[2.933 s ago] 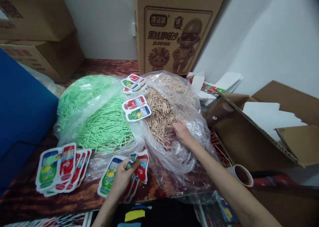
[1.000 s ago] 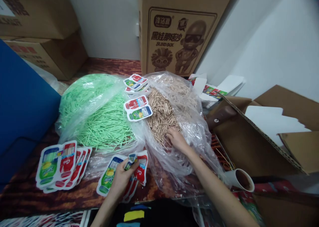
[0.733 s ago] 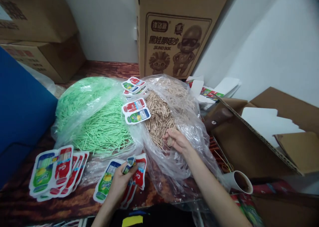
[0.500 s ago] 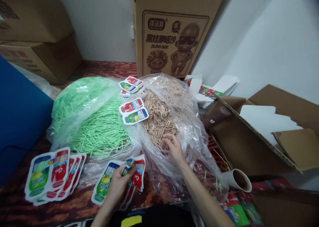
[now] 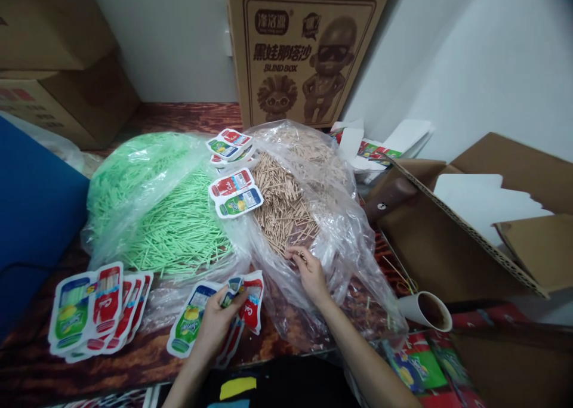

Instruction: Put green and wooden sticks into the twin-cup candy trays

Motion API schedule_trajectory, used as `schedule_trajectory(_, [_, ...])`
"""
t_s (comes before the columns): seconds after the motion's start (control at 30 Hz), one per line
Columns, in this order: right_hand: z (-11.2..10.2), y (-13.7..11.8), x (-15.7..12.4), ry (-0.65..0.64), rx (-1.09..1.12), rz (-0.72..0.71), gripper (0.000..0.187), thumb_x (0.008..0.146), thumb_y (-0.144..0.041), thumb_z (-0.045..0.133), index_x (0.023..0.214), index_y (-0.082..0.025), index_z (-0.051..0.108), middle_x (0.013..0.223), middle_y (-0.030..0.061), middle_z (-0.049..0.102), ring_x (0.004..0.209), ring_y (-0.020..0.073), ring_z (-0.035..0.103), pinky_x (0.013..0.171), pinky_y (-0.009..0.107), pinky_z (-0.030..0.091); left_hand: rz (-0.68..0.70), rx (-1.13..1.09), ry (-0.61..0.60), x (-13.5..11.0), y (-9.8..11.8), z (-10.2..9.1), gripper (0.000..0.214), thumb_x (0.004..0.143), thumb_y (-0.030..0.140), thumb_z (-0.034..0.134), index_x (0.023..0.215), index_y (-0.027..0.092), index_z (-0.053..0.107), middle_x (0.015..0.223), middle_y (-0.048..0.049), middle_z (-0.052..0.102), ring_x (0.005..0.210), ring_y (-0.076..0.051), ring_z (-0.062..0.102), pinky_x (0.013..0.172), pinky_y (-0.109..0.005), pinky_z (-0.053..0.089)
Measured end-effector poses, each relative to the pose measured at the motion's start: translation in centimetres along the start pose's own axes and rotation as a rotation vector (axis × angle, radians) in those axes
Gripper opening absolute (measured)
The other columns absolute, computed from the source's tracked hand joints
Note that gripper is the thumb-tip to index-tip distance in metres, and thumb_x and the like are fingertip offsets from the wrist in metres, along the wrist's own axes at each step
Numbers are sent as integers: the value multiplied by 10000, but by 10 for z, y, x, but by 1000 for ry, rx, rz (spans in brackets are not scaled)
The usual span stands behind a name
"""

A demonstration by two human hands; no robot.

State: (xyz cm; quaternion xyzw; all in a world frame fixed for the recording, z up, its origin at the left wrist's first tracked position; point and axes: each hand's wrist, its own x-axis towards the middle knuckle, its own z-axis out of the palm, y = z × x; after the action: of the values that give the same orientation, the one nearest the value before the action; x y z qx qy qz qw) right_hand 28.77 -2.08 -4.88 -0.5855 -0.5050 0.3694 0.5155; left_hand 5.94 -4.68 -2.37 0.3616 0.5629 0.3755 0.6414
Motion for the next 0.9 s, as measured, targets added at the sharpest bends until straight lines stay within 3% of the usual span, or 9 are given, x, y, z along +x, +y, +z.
schedule_trajectory(0.17, [0,-12,1,-22,-15,-12,162,862,-251,515,842,-199,668,860,40,688,858,193,627,804,312,469,-13,-18,2,-1,5,0,300,658,404,767,779,148,669,555,19,624,497,-143,564,541,-255,494])
schedule_trajectory(0.57, [18,-55,1,-209,-37,-156,189,897,-206,497,907,-214,686,915,38,693,903,191,629,841,312,456,30,-62,8,-1,10,-7,259,649,373,775,757,153,691,744,-16,716,653,-160,626,642,-243,505])
schedule_trajectory(0.9, [37,-73,2,-323,-9,-179,223,895,-175,469,923,-221,685,935,35,691,930,192,626,865,313,452,93,-34,36,-9,24,-11,262,646,372,759,593,167,604,581,33,607,591,-134,554,607,-220,466])
